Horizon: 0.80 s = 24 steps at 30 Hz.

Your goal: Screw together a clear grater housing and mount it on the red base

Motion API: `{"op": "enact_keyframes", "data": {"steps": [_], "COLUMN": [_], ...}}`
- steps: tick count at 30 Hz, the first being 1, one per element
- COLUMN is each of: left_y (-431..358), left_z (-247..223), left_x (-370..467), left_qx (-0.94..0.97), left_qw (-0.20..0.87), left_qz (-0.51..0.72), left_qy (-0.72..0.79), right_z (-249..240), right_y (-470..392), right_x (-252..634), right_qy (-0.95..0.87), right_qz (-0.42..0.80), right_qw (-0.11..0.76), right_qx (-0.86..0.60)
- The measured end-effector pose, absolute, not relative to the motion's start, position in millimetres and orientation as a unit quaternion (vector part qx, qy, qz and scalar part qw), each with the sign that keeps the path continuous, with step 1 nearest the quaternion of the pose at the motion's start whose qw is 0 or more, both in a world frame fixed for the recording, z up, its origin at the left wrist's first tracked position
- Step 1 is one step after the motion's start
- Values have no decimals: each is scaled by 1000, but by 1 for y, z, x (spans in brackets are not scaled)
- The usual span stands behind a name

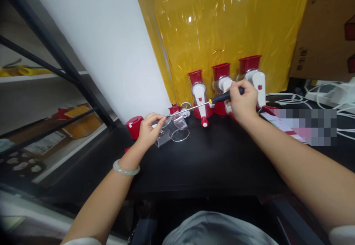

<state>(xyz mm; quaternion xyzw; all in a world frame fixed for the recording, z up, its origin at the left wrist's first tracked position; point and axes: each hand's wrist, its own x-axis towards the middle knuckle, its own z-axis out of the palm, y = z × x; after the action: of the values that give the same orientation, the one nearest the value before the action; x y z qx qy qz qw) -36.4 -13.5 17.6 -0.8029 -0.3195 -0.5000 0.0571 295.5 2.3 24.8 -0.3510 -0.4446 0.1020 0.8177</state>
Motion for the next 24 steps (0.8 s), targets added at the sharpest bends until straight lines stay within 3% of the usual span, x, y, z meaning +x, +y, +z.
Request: {"op": "enact_keyframes", "data": {"steps": [17,24], "left_y": [-13,-5], "left_z": [17,10], "left_x": [-39,-52], "left_qx": [-807,-804], "left_qw": [29,4], "left_qz": [-498,-395], "left_qy": [-317,-444], "right_z": [20,18], "right_y": [7,16], "right_x": [298,306], "right_qy": [-446,-427], "right_qz": [108,108], "right_qw": [822,829], "right_qx": [-337,-346]}}
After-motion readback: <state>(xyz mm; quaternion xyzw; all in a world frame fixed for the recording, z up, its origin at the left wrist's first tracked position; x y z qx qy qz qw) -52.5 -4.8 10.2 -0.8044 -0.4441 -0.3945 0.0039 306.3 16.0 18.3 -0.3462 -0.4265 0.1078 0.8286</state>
